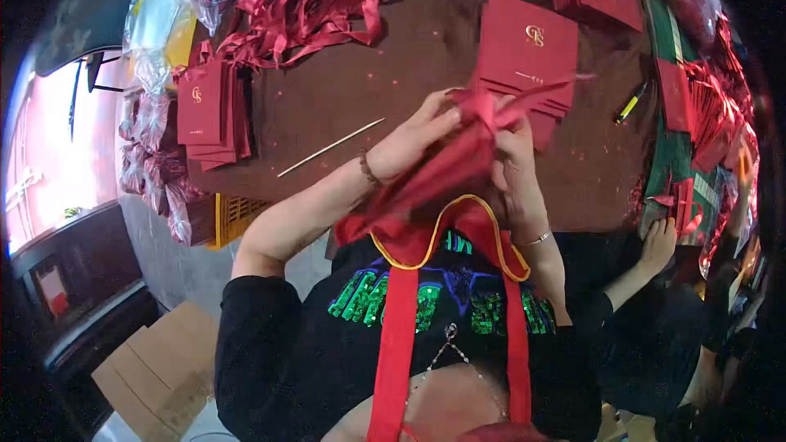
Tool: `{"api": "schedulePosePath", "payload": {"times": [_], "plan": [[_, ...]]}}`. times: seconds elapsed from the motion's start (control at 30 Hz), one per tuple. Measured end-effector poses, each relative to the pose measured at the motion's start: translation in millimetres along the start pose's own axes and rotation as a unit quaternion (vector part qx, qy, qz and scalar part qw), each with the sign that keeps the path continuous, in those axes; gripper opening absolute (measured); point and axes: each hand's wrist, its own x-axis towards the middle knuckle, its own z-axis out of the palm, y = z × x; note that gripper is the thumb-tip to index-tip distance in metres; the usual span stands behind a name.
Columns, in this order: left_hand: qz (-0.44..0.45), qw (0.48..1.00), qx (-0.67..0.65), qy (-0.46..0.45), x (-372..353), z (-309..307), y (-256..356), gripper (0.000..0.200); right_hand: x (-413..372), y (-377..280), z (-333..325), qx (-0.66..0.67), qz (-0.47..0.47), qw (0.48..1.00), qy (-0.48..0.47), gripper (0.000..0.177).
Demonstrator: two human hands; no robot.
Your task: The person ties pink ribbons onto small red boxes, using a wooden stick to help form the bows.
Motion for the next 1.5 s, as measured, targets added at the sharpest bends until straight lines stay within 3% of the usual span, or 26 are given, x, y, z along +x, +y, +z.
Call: {"api": "schedulePosePath", "payload": {"times": [0.03, 0.07, 0.1, 0.2, 0.23, 0.3, 0.33, 0.37, 0.43, 0.47, 0.5, 0.57, 0.6, 0.63, 0.7, 0.73, 0.77, 0.83, 0.9, 0.97, 1.17, 1.2, 1.3, 1.5], "plan": [[-0.099, 0.994, 0.048, -0.010, -5, -4, 11, 0.047, 12, 4, 1, -0.042, -0.054, 0.997, -0.025, 0.024], [-0.030, 0.987, -0.111, 0.110, 3, -4, -3, 0.041, 18, 4, 3, -0.101, -0.077, 0.991, 0.050, 0.021], [-0.025, 0.987, -0.110, 0.110, 7, -16, -15, 0.041, 22, 2, 5, -0.159, -0.102, 0.974, 0.125, 0.018], [0.186, 0.949, 0.040, 0.251, 7, -51, -43, 0.034, 4, -18, -3, -0.148, -0.013, 0.961, 0.235, 0.023], [0.186, 0.949, 0.040, 0.253, -2, -52, -40, 0.034, -4, -20, -5, -0.147, -0.012, 0.961, 0.234, 0.023], [0.077, 0.930, 0.279, 0.225, -18, -50, -29, 0.028, -18, -19, -12, -0.185, 0.037, 0.961, 0.203, 0.027], [0.112, 0.901, 0.336, 0.250, -20, -47, -25, 0.025, -22, -14, -19, -0.238, 0.056, 0.942, 0.229, 0.027], [0.152, 0.800, 0.512, 0.273, -19, -54, -16, 0.028, -27, -12, -24, -0.238, 0.061, 0.940, 0.236, 0.027], [0.306, 0.711, 0.537, 0.334, 3, -77, -5, 0.033, -41, -11, -31, -0.446, 0.080, 0.881, 0.135, 0.025], [0.282, 0.612, 0.621, 0.400, 17, -85, 1, 0.034, -43, -15, -24, -0.533, 0.053, 0.833, 0.136, 0.020], [0.253, 0.498, 0.692, 0.458, 31, -93, 6, 0.034, -45, -19, -17, -0.537, 0.055, 0.830, 0.139, 0.020], [0.190, 0.439, 0.734, 0.482, 56, -105, 12, 0.038, -48, -25, -6, -0.695, -0.024, 0.714, 0.088, 0.018], [0.235, 0.437, 0.732, 0.467, 64, -111, 13, 0.031, -49, -25, -4, -0.770, -0.042, 0.630, 0.098, 0.018], [0.236, 0.439, 0.732, 0.464, 69, -116, 12, 0.031, -50, -28, -3, -0.770, -0.040, 0.629, 0.101, 0.018], [0.335, 0.424, 0.734, 0.411, 75, -123, 10, 0.022, -48, -35, 1, -0.769, -0.013, 0.630, 0.110, 0.018], [0.354, 0.455, 0.716, 0.393, 64, -108, 15, 0.010, -45, -38, 4, -0.740, 0.027, 0.663, 0.110, 0.018], [0.352, 0.456, 0.717, 0.393, 53, -103, 15, 0.010, -41, -35, 3, -0.740, 0.029, 0.663, 0.109, 0.018], [0.367, 0.523, 0.752, 0.164, 28, -96, 16, 0.011, -32, -26, 4, -0.689, -0.120, 0.715, 0.029, 0.017], [0.352, 0.495, 0.785, 0.123, -3, -87, 11, 0.017, -20, -17, 12, -0.684, -0.132, 0.718, -0.006, 0.018], [0.262, 0.443, 0.853, 0.084, -27, -93, 4, 0.024, -7, -8, 17, -0.737, -0.206, 0.640, -0.070, 0.022], [0.274, 0.511, 0.788, 0.207, -59, -95, 3, 0.030, 7, 9, 16, -0.779, -0.198, 0.586, -0.103, 0.031], [0.253, 0.499, 0.798, 0.224, -48, -97, -2, 0.027, 5, 9, 17, -0.787, -0.189, 0.580, -0.095, 0.032], [0.328, 0.547, 0.743, 0.203, -7, -80, -8, 0.025, 6, 10, 18, -0.800, -0.178, 0.568, -0.081, 0.034], [0.370, 0.597, 0.686, 0.189, 40, -78, -23, 0.018, 2, 8, 16, -0.815, -0.133, 0.562, -0.053, 0.033]]}}
